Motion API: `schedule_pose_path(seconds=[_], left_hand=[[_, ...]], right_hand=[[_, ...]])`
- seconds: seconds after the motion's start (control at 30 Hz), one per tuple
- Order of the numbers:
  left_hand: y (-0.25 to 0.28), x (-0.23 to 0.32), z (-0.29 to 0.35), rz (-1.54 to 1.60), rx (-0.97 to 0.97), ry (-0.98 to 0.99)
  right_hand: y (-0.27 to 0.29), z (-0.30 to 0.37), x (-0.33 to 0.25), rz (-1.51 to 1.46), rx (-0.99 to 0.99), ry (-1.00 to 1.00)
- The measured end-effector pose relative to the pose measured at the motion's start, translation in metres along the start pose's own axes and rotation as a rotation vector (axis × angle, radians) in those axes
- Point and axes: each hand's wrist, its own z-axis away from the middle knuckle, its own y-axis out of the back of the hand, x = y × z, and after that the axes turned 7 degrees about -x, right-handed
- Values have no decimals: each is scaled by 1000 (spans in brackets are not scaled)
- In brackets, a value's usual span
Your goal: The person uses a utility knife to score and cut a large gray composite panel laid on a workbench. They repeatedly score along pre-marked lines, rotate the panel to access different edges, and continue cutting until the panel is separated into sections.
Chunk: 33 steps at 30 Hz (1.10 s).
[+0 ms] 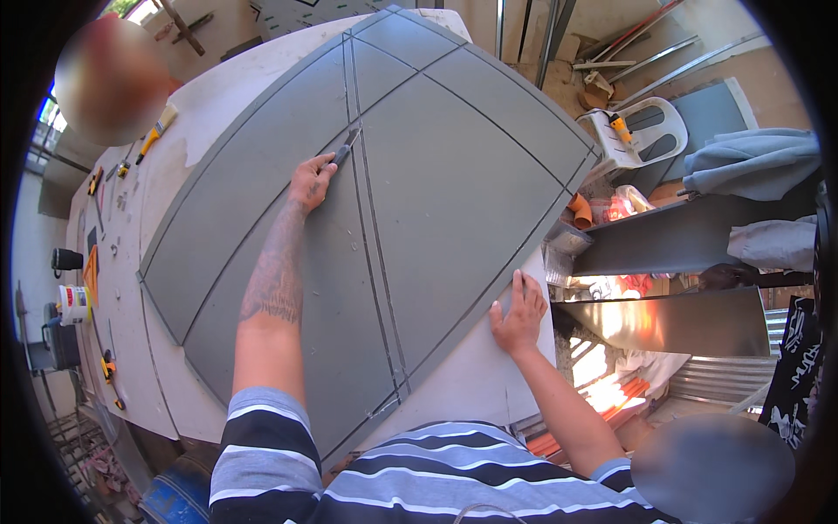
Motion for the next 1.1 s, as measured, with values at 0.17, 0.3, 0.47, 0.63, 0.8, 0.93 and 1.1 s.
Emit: schedule_pose_path(seconds=[0.17, 0.3, 0.47, 0.63, 0.8, 0.93, 1.1], left_hand=[[-1, 0, 20, -14, -22, -21], [-7, -3, 28, 68, 15, -34], [-1, -14, 9, 39, 159, -65], [-8, -1, -2, -43, 150, -80], [-8, 0, -6, -101, 171, -93], [-5, 2, -4, -117, 116, -79], [-2, 3, -2, -120, 108, -164]], right_hand=[[-2, 1, 1, 4, 27, 12], [-2, 1, 4, -5, 20, -12], [-1, -1, -2, -19, 20, 10], [-1, 1, -1, 4, 28, 12], [-2, -1, 2, 10, 27, 20], [-2, 0, 1, 21, 7, 6], [-1, -1, 1, 23, -9, -4]])
